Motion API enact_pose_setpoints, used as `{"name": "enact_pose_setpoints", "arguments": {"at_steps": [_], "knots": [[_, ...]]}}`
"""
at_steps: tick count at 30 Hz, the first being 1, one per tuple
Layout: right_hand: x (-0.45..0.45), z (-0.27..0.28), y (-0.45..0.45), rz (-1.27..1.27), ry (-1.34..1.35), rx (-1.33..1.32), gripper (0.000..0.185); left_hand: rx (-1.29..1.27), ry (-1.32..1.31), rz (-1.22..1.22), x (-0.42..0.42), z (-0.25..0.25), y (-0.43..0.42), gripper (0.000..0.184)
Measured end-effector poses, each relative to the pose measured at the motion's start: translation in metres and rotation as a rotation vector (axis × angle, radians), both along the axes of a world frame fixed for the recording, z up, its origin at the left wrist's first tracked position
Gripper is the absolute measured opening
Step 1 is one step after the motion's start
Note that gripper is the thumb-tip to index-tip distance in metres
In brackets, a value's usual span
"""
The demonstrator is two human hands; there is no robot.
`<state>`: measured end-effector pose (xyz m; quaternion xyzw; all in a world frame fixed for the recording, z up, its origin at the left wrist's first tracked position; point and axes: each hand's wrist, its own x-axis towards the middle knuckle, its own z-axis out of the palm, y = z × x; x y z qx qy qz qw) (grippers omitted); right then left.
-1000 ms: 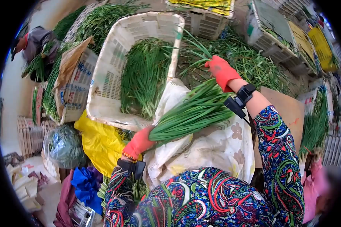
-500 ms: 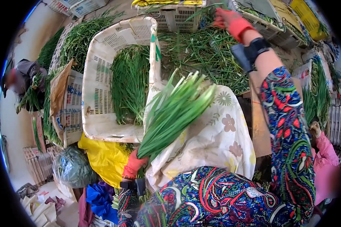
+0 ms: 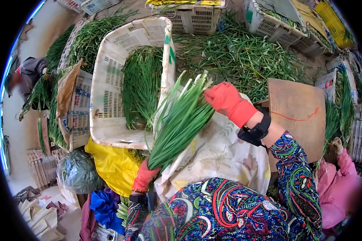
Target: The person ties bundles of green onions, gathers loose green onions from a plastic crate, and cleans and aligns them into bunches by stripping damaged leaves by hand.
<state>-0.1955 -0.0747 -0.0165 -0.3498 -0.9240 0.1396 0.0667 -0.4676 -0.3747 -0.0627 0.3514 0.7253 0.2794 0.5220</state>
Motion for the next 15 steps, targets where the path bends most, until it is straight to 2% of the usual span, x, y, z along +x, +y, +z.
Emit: {"name": "enact_pose_setpoints", "arguments": {"at_steps": [2,5,6,9,11,13,15], "knots": [[-0.007,0.003,-0.002,-0.151,-0.031,-0.159,0.031,-0.037,-0.047,0.019,0.001,0.005,0.004,0.062],[-0.018,0.01,-0.001,-0.253,-0.073,-0.243,0.04,-0.011,-0.057,-0.005,-0.004,-0.003,0.002,0.061],[-0.016,0.016,0.002,-0.206,-0.016,-0.404,0.04,0.011,-0.049,-0.023,-0.006,-0.007,0.001,0.061],[-0.024,0.01,0.008,-0.148,-0.028,-0.513,0.032,0.014,-0.055,-0.01,-0.008,-0.013,-0.003,0.06],[-0.028,-0.02,0.015,-0.124,-0.029,-0.484,0.025,-0.001,-0.101,0.013,-0.007,-0.012,-0.003,0.061],[-0.03,-0.022,0.016,-0.053,-0.102,-0.507,0.023,-0.013,-0.124,0.028,-0.006,-0.012,-0.003,0.061],[-0.029,-0.022,0.017,0.014,-0.089,-0.386,0.022,-0.023,-0.129,0.029,-0.006,-0.011,-0.001,0.061]]}}
